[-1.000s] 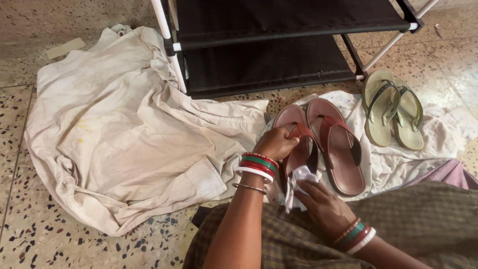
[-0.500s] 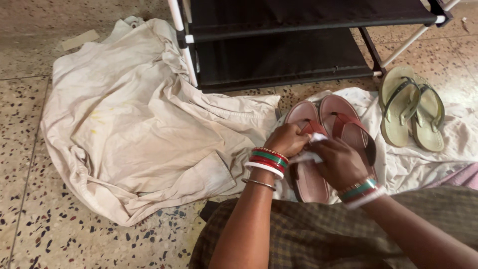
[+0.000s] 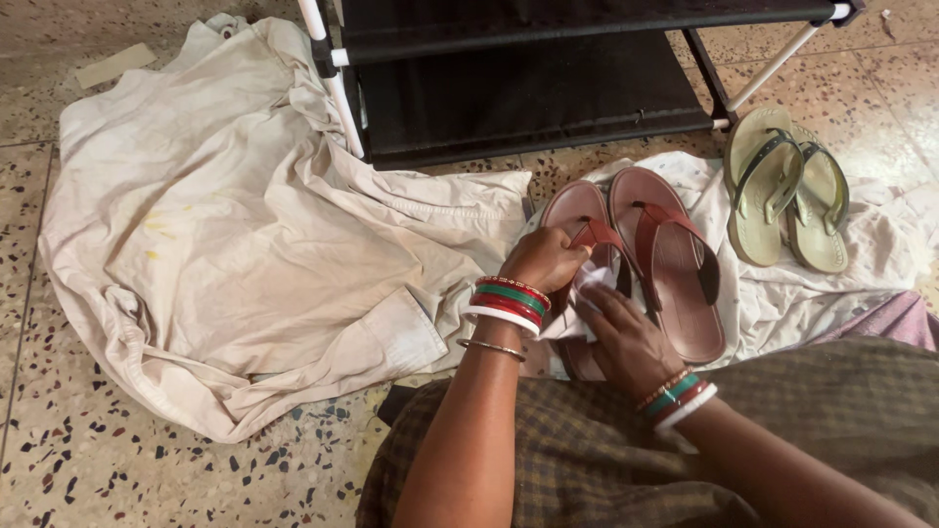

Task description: The person sits on the floor and wipes the soles and straps of two pairs of flip-flops using a white cloth. After cleaning, the person places the footwear onto a nearby three-tier shoe rack.

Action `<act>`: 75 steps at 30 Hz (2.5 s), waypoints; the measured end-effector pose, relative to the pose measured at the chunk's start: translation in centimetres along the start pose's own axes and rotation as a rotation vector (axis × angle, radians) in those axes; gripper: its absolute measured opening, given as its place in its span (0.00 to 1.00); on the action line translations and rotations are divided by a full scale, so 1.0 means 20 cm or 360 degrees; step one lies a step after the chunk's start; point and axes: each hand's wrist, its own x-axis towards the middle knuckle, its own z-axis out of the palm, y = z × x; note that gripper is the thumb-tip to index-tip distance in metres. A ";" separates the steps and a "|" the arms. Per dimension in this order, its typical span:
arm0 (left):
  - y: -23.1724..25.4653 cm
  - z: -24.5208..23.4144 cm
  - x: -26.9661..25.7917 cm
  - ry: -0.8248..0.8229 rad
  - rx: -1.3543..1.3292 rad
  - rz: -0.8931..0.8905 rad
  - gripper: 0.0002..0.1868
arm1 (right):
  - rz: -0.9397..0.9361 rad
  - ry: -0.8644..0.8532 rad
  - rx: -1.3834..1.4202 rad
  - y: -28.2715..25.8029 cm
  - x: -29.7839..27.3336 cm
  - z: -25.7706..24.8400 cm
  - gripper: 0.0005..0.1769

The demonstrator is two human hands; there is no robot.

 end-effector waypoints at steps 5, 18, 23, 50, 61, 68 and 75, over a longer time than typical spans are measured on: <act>-0.09 0.06 0.08 -0.0015 -0.0253 0.0005 0.29 | 0.0072 -0.0409 0.0112 -0.11 -0.13 -0.15 0.27; -0.17 0.17 0.17 -0.0351 -0.2261 0.0137 0.35 | 0.0492 0.0119 0.0214 0.13 0.37 -0.40 0.17; -0.16 0.17 0.16 -0.0329 -0.2418 -0.0038 0.32 | 0.0425 -0.0089 0.0022 0.22 0.55 -0.31 0.17; -0.18 0.15 0.23 -0.0192 -0.2149 -0.0417 0.47 | -0.0293 -0.0278 0.0221 -0.20 0.14 -0.23 0.12; -0.14 0.12 0.18 -0.0084 -0.2086 -0.0131 0.34 | -0.0047 0.0266 0.0125 0.06 0.46 -0.35 0.05; -0.16 0.15 0.23 0.0103 -0.2195 -0.0319 0.35 | -0.0032 -0.0047 -0.0066 0.03 0.50 -0.19 0.14; -0.20 0.19 0.28 0.0033 -0.2224 -0.0490 0.39 | -0.0154 0.0041 -0.0110 -0.02 0.36 -0.10 0.09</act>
